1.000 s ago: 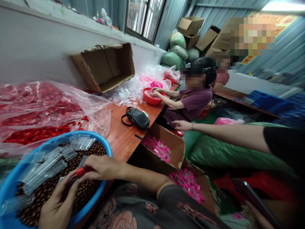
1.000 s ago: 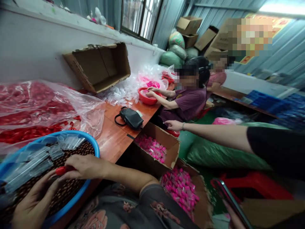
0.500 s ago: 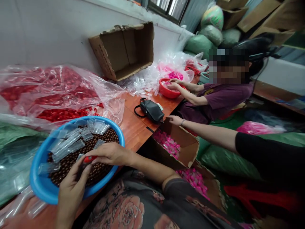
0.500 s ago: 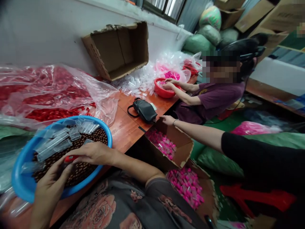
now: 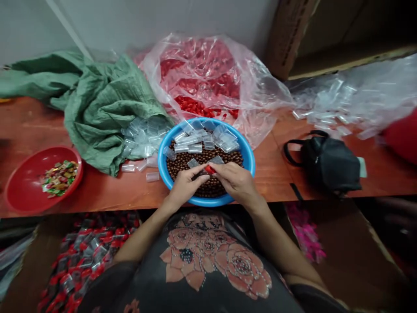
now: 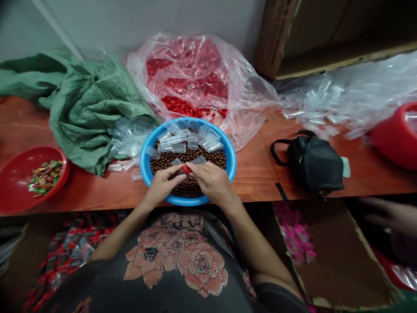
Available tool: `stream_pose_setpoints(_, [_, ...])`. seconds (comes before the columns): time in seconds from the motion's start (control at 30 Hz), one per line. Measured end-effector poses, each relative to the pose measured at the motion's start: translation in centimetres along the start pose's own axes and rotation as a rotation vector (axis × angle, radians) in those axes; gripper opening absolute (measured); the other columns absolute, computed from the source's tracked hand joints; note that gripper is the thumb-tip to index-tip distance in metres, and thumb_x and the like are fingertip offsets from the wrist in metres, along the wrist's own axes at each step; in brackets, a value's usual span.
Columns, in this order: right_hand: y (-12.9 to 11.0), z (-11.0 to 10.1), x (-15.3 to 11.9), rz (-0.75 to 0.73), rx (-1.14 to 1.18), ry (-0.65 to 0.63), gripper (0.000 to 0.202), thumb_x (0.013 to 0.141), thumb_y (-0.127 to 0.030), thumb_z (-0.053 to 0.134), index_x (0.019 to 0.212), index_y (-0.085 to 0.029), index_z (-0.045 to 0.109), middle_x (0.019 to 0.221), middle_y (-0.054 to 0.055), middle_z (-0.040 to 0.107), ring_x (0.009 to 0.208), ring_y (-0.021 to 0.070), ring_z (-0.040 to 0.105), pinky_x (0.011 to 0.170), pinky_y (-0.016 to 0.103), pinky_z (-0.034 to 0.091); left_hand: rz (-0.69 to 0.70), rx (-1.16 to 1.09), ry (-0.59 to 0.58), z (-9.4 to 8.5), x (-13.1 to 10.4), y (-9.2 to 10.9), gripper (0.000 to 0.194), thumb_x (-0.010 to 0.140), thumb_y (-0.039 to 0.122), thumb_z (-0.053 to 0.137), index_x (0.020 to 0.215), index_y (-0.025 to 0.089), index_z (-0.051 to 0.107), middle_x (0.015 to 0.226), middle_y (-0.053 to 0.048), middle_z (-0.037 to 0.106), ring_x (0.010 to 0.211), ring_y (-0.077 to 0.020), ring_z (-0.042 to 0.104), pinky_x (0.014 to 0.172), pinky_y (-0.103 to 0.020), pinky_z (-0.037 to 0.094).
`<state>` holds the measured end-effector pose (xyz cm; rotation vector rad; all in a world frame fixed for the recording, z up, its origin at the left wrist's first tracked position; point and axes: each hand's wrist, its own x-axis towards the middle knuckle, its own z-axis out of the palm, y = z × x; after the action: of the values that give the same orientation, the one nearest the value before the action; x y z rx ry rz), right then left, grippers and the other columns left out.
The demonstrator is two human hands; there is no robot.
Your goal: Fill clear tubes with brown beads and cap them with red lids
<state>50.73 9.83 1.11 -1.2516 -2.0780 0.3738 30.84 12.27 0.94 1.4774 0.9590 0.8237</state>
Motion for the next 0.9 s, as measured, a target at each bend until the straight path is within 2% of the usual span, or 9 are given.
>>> stream_pose_setpoints(0.2, [-0.1,1.0,0.0,-0.079,-0.097,0.011,0.042,0.1,-0.022,0.046,0.141,-0.022,0.054,0.116,0.01,0.075,0.094,0.0225,0.072,0.082,0.041,0.058,0.0,-0.069,-0.017,-0.2,0.1,-0.2,0.042,0.087,0.036,0.068,0.126,0.021,0.069,0.126,-0.006,0.072,0.117,-0.0237,0.066,0.109,-0.041,0.045])
stream_pose_setpoints(0.33, [-0.5,1.7,-0.2,-0.089,-0.11,-0.041,0.066,0.094,-0.036,0.059,0.153,-0.02,0.035,0.137,0.016,0.063,0.121,0.0294,0.063,0.097,0.05,0.055,-0.08,-0.232,0.039,0.3,0.2,-0.1,0.045,0.084,0.032,0.07,0.127,0.018,0.068,0.128,-0.008,0.07,0.117,-0.0227,0.066,0.109,-0.04,0.045])
stream_pose_setpoints(0.4, [-0.6,2.0,-0.2,-0.07,-0.128,-0.022,0.077,0.089,-0.042,0.067,0.153,-0.018,0.031,0.139,0.019,0.059,0.125,0.0323,0.06,0.099,0.053,0.053,-0.118,-0.341,0.06,0.8,0.2,0.0,0.051,0.082,0.032,0.072,0.13,0.016,0.066,0.129,-0.009,0.07,0.117,-0.0229,0.066,0.107,-0.039,0.046])
stream_pose_setpoints(0.53, [-0.6,2.1,0.1,-0.077,-0.097,0.053,0.068,0.086,-0.04,0.068,0.143,-0.016,0.041,0.122,0.018,0.066,0.11,0.0299,0.067,0.09,0.048,0.058,-0.144,-0.429,0.107,1.9,0.3,0.5,0.057,0.086,0.045,0.069,0.134,0.016,0.062,0.124,-0.01,0.071,0.117,-0.0227,0.065,0.106,-0.036,0.047])
stream_pose_setpoints(0.6, [-0.6,2.1,0.3,-0.103,-0.086,0.045,0.064,0.084,-0.042,0.069,0.138,-0.017,0.046,0.118,0.017,0.067,0.106,0.0298,0.067,0.088,0.048,0.058,-0.161,-0.403,0.157,2.3,0.4,0.7,0.055,0.093,0.056,0.055,0.13,0.017,0.065,0.122,-0.01,0.071,0.117,-0.0223,0.065,0.104,-0.034,0.048])
stream_pose_setpoints(0.67, [-0.7,1.9,0.5,-0.139,-0.109,0.023,0.061,0.083,-0.043,0.068,0.135,-0.017,0.049,0.115,0.016,0.068,0.105,0.0306,0.067,0.088,0.048,0.057,-0.22,-0.394,0.165,2.7,0.5,0.7,0.06,0.095,0.063,0.043,0.127,0.017,0.066,0.114,-0.011,0.072,0.106,-0.0226,0.068,0.093,-0.033,0.054])
stream_pose_setpoints(0.73, [-0.8,1.9,0.6,-0.175,-0.147,0.009,0.059,0.082,-0.044,0.068,0.131,-0.017,0.051,0.111,0.016,0.068,0.103,0.0311,0.066,0.087,0.047,0.057,-0.253,-0.377,0.168,3.2,0.7,0.7,0.06,0.095,0.064,0.041,0.126,0.018,0.065,0.102,-0.009,0.073,0.091,-0.0219,0.07,0.08,-0.033,0.057])
stream_pose_setpoints(0.83, [-1.1,1.8,0.7,-0.217,-0.171,0.024,0.056,0.083,-0.043,0.067,0.13,-0.018,0.051,0.106,0.015,0.069,0.099,0.0309,0.067,0.085,0.046,0.057,-0.169,-0.304,0.258,3.9,0.8,0.6,0.049,0.096,0.056,0.044,0.119,0.019,0.066,0.094,-0.007,0.072,0.083,-0.0195,0.068,0.078,-0.032,0.055])
stream_pose_setpoints(0.9, [-1.1,1.7,0.6,-0.228,-0.128,0.029,0.056,0.084,-0.041,0.067,0.132,-0.019,0.05,0.111,0.015,0.068,0.102,0.0307,0.067,0.087,0.047,0.057,-0.151,-0.316,0.294,4.0,0.8,0.7,0.045,0.097,0.051,0.042,0.119,0.019,0.065,0.084,-0.005,0.07,0.072,-0.0172,0.065,0.071,-0.03,0.054])
